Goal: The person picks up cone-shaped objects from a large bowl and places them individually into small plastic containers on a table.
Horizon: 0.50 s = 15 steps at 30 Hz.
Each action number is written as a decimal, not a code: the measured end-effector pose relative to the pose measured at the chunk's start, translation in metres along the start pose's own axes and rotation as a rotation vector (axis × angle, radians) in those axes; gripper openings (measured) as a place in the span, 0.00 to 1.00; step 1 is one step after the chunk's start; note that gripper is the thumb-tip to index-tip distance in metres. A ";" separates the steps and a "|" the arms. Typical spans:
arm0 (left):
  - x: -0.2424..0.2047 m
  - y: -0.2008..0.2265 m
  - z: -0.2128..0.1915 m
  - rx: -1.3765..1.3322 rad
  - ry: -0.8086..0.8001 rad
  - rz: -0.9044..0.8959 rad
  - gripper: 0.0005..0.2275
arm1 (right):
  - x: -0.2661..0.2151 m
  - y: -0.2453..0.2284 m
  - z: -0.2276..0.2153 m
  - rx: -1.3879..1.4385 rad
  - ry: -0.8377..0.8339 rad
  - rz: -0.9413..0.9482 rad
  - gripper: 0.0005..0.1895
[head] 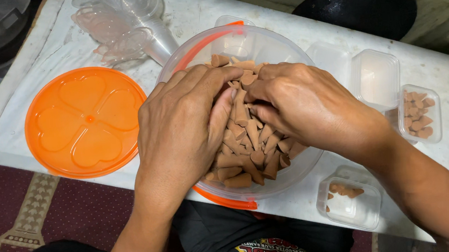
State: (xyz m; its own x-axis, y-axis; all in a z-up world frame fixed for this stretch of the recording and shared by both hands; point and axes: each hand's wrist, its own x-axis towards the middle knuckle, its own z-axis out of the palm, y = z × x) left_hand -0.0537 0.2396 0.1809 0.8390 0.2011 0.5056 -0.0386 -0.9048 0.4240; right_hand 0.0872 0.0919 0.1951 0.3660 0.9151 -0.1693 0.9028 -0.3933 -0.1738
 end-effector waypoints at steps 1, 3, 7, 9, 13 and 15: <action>0.000 0.000 0.000 0.001 0.001 0.000 0.09 | 0.000 0.001 0.001 0.000 0.001 -0.001 0.07; 0.000 -0.001 0.000 -0.007 -0.022 -0.004 0.10 | -0.002 0.001 0.005 -0.056 0.074 -0.030 0.10; 0.001 -0.001 0.000 -0.008 -0.008 0.000 0.10 | -0.021 0.003 -0.021 0.198 0.187 -0.135 0.10; 0.000 -0.002 0.002 -0.004 -0.020 0.014 0.11 | -0.034 0.004 -0.025 0.285 0.309 -0.105 0.07; -0.001 0.003 -0.001 -0.014 -0.016 0.017 0.11 | -0.050 -0.002 -0.023 0.377 0.361 -0.094 0.06; -0.002 0.008 -0.003 -0.030 0.033 0.079 0.10 | -0.057 -0.002 -0.020 0.441 0.472 -0.145 0.03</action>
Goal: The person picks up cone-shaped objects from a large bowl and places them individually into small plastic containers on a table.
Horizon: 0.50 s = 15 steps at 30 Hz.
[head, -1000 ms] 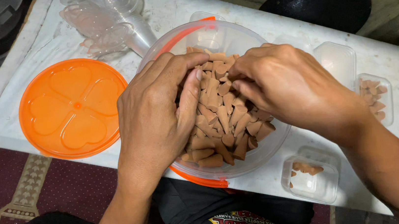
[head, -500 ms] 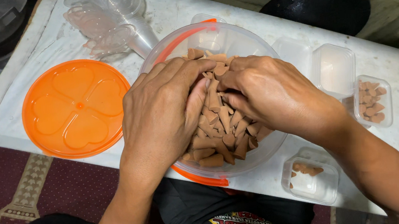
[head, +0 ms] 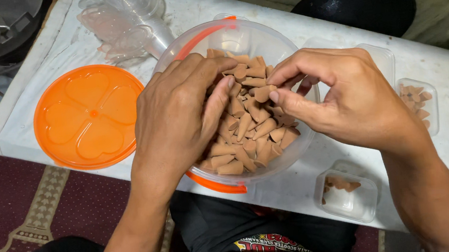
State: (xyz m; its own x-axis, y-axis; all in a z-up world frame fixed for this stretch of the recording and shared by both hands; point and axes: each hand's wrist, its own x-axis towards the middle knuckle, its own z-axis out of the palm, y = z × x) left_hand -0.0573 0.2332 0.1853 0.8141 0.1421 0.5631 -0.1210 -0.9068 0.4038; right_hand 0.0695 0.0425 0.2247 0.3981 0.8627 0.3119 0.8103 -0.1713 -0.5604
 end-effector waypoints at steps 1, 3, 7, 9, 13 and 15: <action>0.000 0.010 -0.003 0.002 -0.002 0.004 0.10 | -0.006 0.000 -0.002 0.002 0.005 0.001 0.03; -0.001 0.029 -0.006 -0.158 0.031 0.121 0.07 | -0.020 0.001 -0.004 0.061 0.095 -0.008 0.03; -0.010 0.073 0.003 -0.246 -0.051 0.138 0.08 | -0.058 -0.003 -0.011 0.080 0.210 0.085 0.02; -0.016 0.090 0.014 -0.278 -0.085 0.148 0.10 | -0.083 0.000 -0.014 0.030 0.329 0.058 0.05; -0.021 0.114 0.036 -0.527 -0.252 0.288 0.12 | -0.140 0.014 -0.014 0.134 0.348 0.204 0.06; -0.022 0.128 0.058 -0.614 -0.239 0.431 0.06 | -0.168 0.025 -0.009 0.217 0.369 0.329 0.06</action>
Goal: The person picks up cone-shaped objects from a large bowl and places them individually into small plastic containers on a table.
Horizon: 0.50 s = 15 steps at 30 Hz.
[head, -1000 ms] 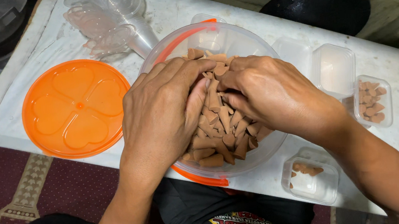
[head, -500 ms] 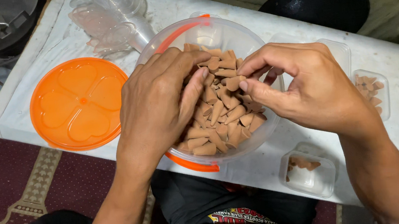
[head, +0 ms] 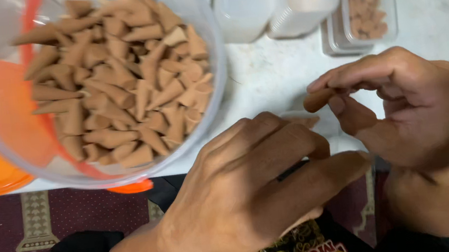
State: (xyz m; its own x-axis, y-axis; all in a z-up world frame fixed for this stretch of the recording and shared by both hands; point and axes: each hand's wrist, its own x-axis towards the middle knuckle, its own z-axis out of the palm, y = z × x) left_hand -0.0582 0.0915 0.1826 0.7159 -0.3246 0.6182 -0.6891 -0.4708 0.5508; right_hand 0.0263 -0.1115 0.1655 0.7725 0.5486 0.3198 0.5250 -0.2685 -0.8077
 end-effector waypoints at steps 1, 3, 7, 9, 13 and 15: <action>-0.003 -0.011 0.016 -0.038 -0.022 -0.005 0.06 | -0.010 0.014 -0.004 -0.006 0.012 0.042 0.06; -0.008 -0.030 0.047 -0.130 -0.142 -0.041 0.09 | -0.029 0.040 -0.011 0.001 0.000 0.044 0.13; -0.014 -0.065 0.097 -0.121 -0.159 -0.169 0.10 | -0.069 0.075 -0.020 -0.196 0.028 0.203 0.08; -0.014 -0.077 0.112 -0.004 -0.244 -0.299 0.11 | -0.086 0.089 -0.022 -0.220 0.020 0.322 0.09; -0.016 -0.089 0.142 0.098 -0.339 -0.314 0.16 | -0.103 0.105 -0.004 -0.264 0.106 0.152 0.05; -0.020 -0.095 0.158 0.190 -0.380 -0.315 0.24 | -0.111 0.110 0.003 -0.416 0.092 0.201 0.06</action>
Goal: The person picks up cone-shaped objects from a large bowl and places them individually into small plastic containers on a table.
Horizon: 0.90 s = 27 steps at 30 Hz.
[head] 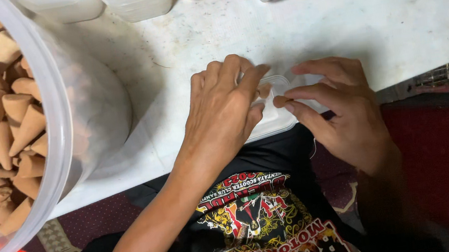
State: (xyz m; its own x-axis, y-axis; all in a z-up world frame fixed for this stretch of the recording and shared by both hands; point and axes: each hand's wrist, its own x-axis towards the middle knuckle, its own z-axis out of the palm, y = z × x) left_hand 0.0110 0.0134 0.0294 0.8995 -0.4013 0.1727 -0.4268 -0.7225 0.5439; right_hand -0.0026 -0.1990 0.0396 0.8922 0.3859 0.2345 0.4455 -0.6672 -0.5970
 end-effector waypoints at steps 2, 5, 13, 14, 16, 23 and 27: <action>0.002 -0.002 0.014 0.044 -0.020 -0.026 0.23 | 0.001 0.005 0.006 -0.046 0.015 -0.077 0.06; 0.005 -0.005 0.031 0.132 -0.005 -0.070 0.19 | 0.003 0.008 0.012 -0.119 0.009 -0.152 0.06; 0.004 -0.007 0.041 0.241 0.036 -0.111 0.17 | 0.005 0.004 0.020 -0.248 -0.080 -0.090 0.03; 0.004 -0.007 0.041 0.234 0.034 -0.110 0.18 | 0.004 0.004 0.021 -0.260 -0.087 -0.052 0.05; 0.004 -0.006 0.041 0.227 0.033 -0.110 0.19 | 0.004 0.003 0.020 -0.274 -0.094 -0.013 0.07; 0.005 -0.004 0.044 0.253 0.064 -0.142 0.18 | 0.003 -0.004 0.011 -0.049 -0.088 0.070 0.11; 0.005 -0.001 0.046 0.255 0.067 -0.182 0.17 | -0.001 -0.001 0.015 -0.008 -0.094 0.219 0.10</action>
State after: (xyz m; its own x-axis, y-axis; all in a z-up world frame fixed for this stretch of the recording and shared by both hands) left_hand 0.0117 -0.0139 -0.0080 0.9639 -0.2204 0.1494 -0.2599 -0.9004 0.3490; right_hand -0.0055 -0.1887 0.0284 0.9570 0.2889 0.0274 0.2431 -0.7464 -0.6195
